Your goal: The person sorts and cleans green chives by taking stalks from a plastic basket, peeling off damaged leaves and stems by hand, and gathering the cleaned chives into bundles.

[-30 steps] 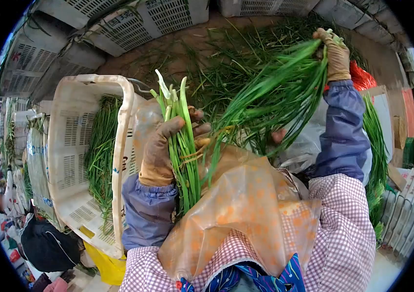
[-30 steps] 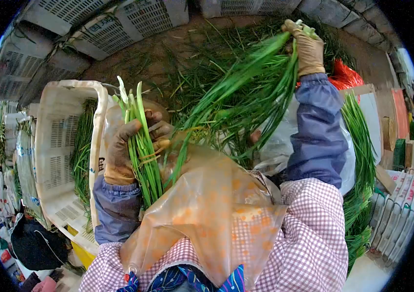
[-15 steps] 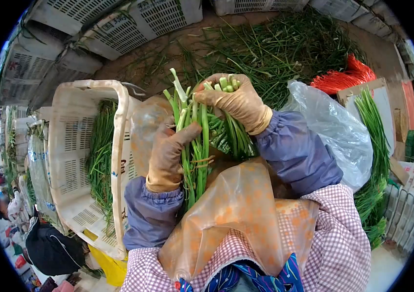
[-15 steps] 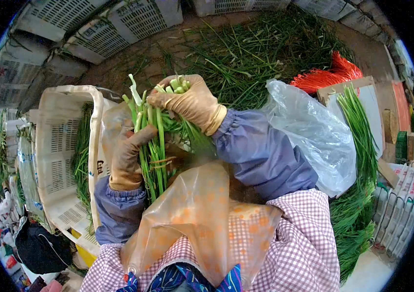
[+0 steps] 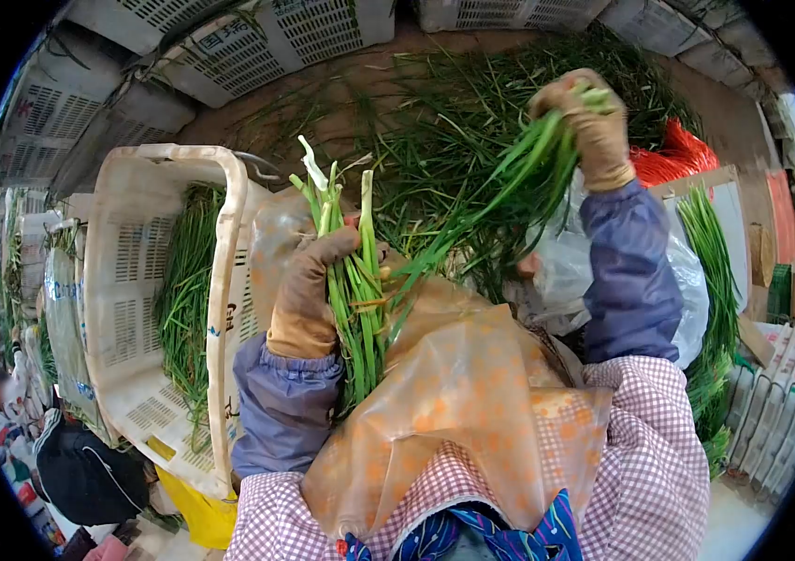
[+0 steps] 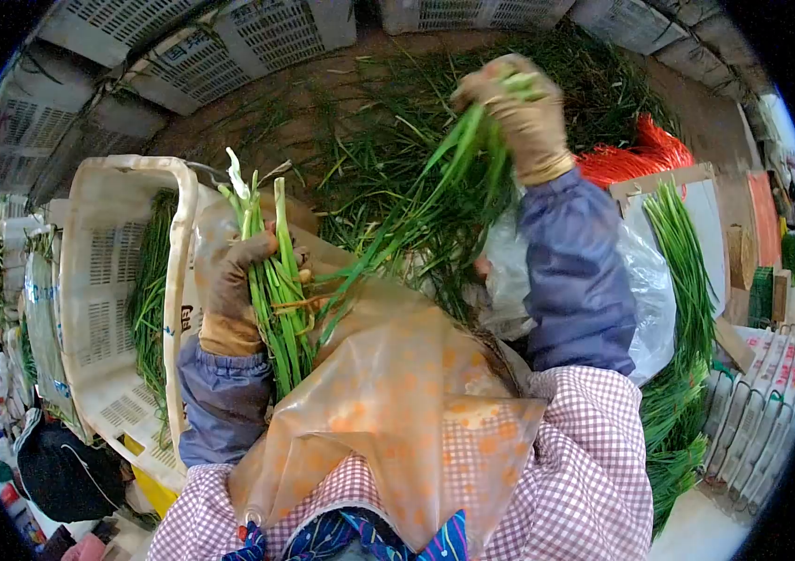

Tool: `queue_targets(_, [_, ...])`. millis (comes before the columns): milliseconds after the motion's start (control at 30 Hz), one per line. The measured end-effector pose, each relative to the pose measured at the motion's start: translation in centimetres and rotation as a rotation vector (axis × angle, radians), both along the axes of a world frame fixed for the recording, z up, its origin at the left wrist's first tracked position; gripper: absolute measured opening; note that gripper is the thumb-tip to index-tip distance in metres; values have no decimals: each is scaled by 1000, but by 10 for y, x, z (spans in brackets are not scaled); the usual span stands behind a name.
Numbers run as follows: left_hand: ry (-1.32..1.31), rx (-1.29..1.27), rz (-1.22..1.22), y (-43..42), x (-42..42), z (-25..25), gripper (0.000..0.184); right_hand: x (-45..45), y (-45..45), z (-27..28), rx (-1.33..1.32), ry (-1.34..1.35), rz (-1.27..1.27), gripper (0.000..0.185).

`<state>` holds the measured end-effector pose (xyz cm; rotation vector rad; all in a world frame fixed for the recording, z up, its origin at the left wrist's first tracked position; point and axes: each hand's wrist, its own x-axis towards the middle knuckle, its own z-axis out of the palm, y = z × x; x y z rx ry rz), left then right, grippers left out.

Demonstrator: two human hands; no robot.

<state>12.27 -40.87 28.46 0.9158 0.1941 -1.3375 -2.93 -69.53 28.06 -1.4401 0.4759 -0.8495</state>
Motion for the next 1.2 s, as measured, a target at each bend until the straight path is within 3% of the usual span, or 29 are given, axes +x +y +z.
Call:
queue_targets(133, [-122, 98, -19, -5, -6, 3, 32, 27, 87, 14, 314, 330, 402, 26])
queue_targets(167, [-150, 100, -30, -7, -8, 2, 32, 32, 101, 10, 405, 263, 504, 27])
queue_targets(233, [-141, 60, -23, -8, -12, 0, 31, 43, 122, 10, 562, 214, 520, 18])
queue_targets(367, [-165, 15, 47, -3, -6, -2, 23, 43, 116, -3, 420, 288, 451, 12])
queue_targets(567, [-107, -9, 178, -3, -3, -8, 24, 31, 105, -5, 493, 224, 416, 11])
queue_targets(633, [-285, 34, 47, -8, -11, -3, 28, 33, 109, -3, 509, 197, 427, 11])
queue_targets(667, [-480, 176, -69, -10, -13, 9, 31, 35, 112, -3, 495, 199, 416, 12])
queue_targets(700, [-483, 178, -67, -9, -15, 7, 31, 37, 113, -2, 482, 200, 405, 14])
queue_targets(800, [-308, -14, -144, -10, -19, 4, 30, 38, 114, 10, 488, 205, 503, 14])
queue_targets(900, [-93, -37, -118, -6, -13, 0, 30, 35, 114, 10, 533, 205, 623, 15])
queue_targets(1000, [-123, 25, -111, -6, -15, -2, 31, 34, 97, -2, 389, 142, 332, 14])
queue_targets(1033, [-168, 58, -109, -6, -16, -1, 32, 31, 85, -12, 480, 77, 251, 13])
queue_targets(1100, [-164, 47, -107, -6, -16, -6, 32, 27, 79, -10, 526, 104, 230, 14])
queue_targets(1200, [-171, 32, -146, -11, -16, -5, 33, 31, 107, 16, 524, 217, 417, 26])
